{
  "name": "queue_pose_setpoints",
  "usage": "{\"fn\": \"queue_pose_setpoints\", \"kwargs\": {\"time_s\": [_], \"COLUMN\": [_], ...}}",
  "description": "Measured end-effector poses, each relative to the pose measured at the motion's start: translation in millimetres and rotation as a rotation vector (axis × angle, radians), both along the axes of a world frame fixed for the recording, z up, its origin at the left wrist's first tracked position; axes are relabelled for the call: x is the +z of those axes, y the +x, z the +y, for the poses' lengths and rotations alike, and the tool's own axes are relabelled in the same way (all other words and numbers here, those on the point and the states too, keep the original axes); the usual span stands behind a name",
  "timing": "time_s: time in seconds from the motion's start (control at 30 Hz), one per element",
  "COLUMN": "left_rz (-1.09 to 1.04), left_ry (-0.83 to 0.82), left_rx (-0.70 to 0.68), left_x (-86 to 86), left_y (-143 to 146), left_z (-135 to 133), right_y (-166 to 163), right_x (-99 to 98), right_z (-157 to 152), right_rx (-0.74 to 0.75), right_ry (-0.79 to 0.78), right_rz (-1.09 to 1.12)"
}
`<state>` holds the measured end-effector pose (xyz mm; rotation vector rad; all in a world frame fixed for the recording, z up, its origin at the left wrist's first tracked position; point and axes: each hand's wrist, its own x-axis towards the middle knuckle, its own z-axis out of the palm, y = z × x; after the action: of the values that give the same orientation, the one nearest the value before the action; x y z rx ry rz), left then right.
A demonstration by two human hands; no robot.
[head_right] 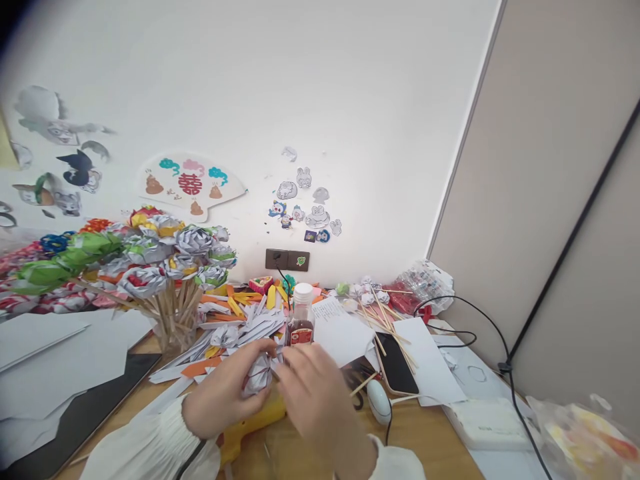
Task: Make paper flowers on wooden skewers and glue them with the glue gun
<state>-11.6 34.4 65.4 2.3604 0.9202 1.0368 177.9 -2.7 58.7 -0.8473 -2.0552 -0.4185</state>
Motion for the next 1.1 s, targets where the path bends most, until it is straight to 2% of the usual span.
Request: {"fn": "queue_pose_setpoints", "kwargs": {"time_s": [0.03,0.1,0.17,0.27,0.47,0.53,0.67,0.77,0.9,1.1], "left_rz": [0.049,0.121,0.151,0.172,0.162,0.151,0.085,0.031,-0.011,0.012], "left_ry": [0.076,0.196,0.246,0.341,0.617,0.653,0.654,0.645,0.665,0.811], "left_rx": [0.001,0.012,0.035,0.057,-0.004,-0.017,-0.047,-0.067,-0.068,-0.102], "left_x": [-1.4,-2.6,-2.4,-1.9,-3.0,-2.7,-1.1,-0.8,-1.7,1.1], "left_y": [-0.5,-1.1,-1.0,-0.4,-1.0,-2.0,-3.7,-4.8,-6.9,-7.8], "left_z": [0.5,1.4,2.2,3.3,4.3,4.8,5.6,6.0,6.0,1.0], "right_y": [-5.4,-12.5,-13.3,-10.4,-25.0,-29.7,-31.8,-32.9,-34.6,-28.7], "right_x": [0.6,2.4,4.6,5.0,-12.8,-17.5,-19.4,-16.6,-8.7,0.6], "right_z": [-2.5,-5.8,-7.7,-8.7,0.0,3.4,4.5,0.3,-8.4,-20.2], "right_rx": [0.009,0.002,0.021,0.093,0.103,0.14,0.311,0.333,0.226,0.017], "right_ry": [-0.032,-0.078,-0.15,-0.339,-0.767,-0.849,-0.965,-0.983,-0.892,-0.578], "right_rz": [-0.089,-0.082,0.088,0.371,0.58,0.645,0.831,0.866,0.741,0.495]}}
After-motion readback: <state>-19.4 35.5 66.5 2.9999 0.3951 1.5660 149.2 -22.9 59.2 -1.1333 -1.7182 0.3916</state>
